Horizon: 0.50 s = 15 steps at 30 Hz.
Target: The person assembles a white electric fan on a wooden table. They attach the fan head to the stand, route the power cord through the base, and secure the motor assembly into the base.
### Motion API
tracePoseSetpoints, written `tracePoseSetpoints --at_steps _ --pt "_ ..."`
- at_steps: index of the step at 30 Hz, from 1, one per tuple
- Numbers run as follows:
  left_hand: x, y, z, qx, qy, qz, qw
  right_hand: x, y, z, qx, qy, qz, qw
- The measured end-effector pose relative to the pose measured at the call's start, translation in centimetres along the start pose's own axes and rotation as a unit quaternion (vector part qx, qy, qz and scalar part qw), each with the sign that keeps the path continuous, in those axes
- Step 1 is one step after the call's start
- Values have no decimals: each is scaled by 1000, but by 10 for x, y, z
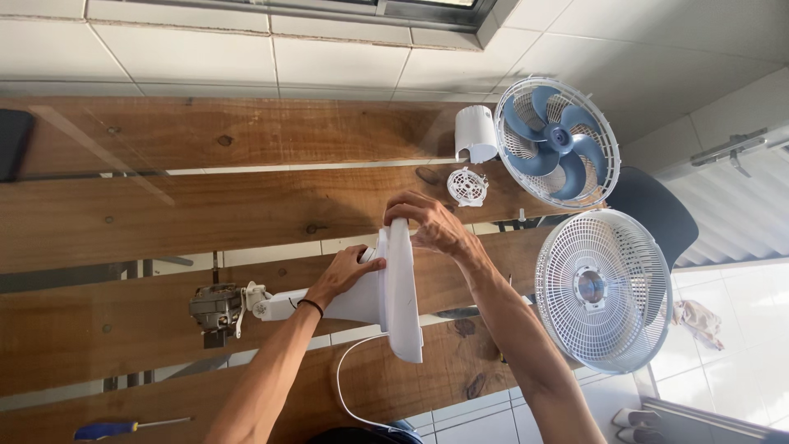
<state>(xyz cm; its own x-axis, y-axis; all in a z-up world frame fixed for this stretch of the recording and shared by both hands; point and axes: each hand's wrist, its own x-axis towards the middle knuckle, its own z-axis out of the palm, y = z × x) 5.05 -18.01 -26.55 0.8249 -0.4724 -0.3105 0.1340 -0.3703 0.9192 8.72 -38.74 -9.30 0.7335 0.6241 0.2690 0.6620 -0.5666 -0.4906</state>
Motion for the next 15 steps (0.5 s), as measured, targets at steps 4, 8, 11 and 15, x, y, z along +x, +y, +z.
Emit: tracePoseSetpoints --at_steps 4,8,11,15 --pt "3 -3 3 7 5 -25 1000 -4 -2 -3 -11 8 11 1000" --pt "2 1 4 -2 8 -47 999 -5 -8 -5 -1 22 33 999" --pt "1 2 4 10 6 -46 999 -5 -12 -4 3 25 81 996" --pt "-1 6 -4 -11 -23 -64 998 0 -14 -5 -22 18 49 998"
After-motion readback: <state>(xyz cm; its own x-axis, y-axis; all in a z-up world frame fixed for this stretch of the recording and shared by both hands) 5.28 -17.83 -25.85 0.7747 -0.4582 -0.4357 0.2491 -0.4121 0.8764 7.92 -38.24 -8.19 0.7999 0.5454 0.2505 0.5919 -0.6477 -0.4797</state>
